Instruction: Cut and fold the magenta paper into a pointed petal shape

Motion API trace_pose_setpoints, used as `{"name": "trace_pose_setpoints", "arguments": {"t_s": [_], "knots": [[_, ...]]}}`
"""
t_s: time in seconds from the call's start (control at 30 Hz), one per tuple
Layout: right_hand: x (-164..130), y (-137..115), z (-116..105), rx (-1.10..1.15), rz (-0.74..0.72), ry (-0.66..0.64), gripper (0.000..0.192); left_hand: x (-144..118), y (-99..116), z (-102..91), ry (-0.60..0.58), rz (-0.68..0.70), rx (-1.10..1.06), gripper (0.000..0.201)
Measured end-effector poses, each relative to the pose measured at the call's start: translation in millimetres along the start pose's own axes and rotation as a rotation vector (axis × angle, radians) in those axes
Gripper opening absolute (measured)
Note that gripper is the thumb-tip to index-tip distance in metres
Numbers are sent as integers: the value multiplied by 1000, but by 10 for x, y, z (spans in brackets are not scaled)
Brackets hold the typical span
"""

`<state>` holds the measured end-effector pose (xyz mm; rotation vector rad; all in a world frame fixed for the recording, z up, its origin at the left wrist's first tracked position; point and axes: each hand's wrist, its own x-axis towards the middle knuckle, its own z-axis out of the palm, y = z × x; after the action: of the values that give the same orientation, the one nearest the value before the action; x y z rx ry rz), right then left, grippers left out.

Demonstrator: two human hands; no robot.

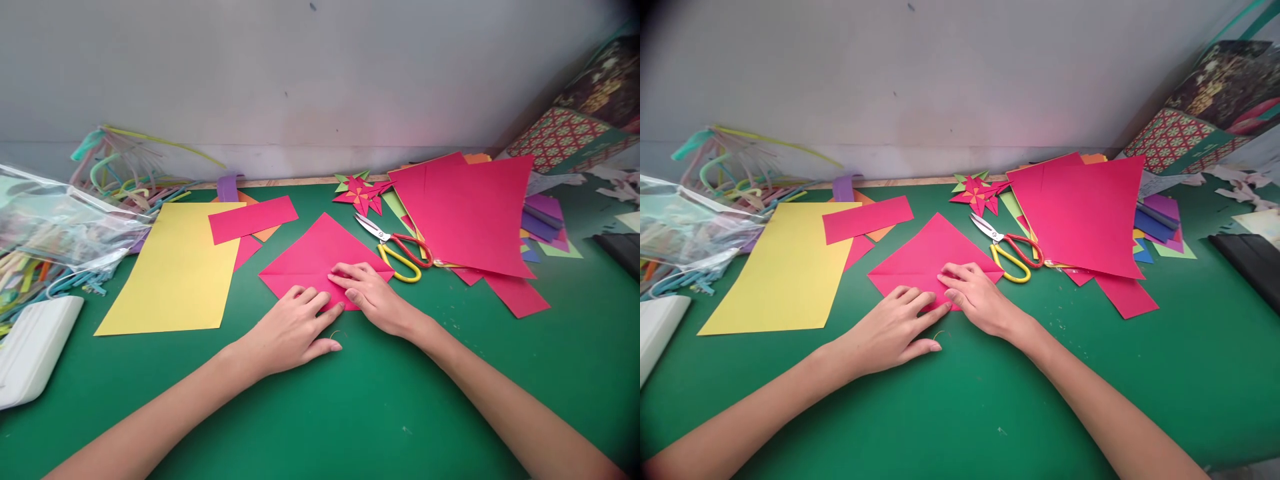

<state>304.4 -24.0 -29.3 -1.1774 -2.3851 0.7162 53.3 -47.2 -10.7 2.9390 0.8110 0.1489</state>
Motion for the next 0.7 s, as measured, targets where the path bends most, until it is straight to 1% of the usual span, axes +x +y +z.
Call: {"name": "trace_pose_setpoints", "arguments": {"t_s": [0.1, 0.23, 0.37, 0.47, 0.57, 0.7], "knots": [[2, 5, -18, 35, 12, -10, 59, 81, 16, -19, -26, 2, 18, 64], [7, 2, -21, 60, 25, -12, 63, 178, 74, -113, -51, 11, 63, 60], [13, 15, -6, 82, 7, -9, 68, 288, 147, -193, -99, 42, 112, 65], [12, 29, 3, 85, 2, -7, 65, 351, 167, -214, -140, 57, 115, 69], [7, 30, 1, 77, 7, -2, 62, 362, 161, -211, -142, 67, 110, 73], [3, 23, 2, 70, 8, -4, 61, 335, 159, -184, -113, 67, 106, 78]]}}
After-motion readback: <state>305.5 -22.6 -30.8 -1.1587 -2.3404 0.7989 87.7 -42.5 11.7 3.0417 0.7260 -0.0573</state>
